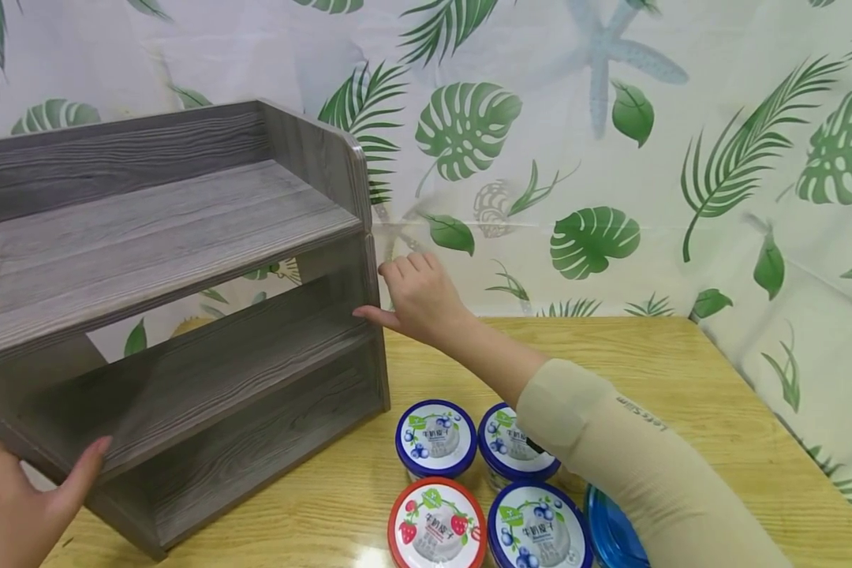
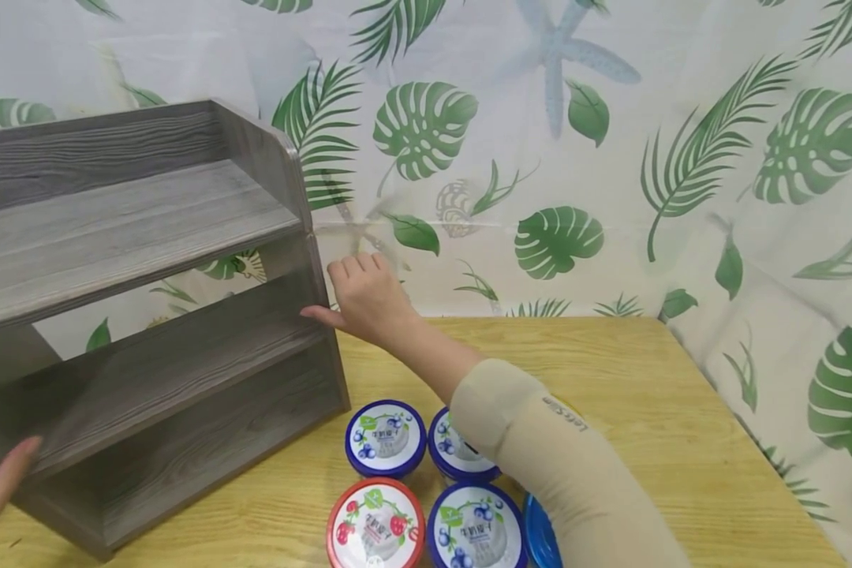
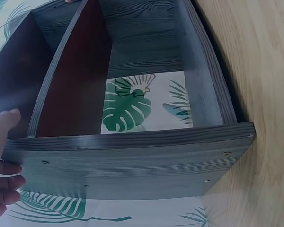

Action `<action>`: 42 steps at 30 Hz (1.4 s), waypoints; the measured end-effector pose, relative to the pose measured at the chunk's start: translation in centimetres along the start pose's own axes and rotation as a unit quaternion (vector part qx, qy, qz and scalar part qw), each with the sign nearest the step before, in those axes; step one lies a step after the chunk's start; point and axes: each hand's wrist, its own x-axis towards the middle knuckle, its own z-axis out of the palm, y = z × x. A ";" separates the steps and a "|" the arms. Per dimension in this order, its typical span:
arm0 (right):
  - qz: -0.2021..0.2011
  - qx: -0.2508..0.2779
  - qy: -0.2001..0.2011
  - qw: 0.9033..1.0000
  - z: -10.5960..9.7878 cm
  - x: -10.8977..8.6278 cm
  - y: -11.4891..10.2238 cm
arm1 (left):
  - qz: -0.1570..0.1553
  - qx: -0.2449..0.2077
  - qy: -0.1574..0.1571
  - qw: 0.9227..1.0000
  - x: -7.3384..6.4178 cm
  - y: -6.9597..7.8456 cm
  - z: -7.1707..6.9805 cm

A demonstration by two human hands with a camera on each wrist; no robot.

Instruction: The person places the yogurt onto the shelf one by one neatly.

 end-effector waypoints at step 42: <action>-0.025 0.077 -0.001 0.997 0.9 0.8 -0.1 | -0.085 -0.011 -0.059 0.995 0.5 0.0 0.3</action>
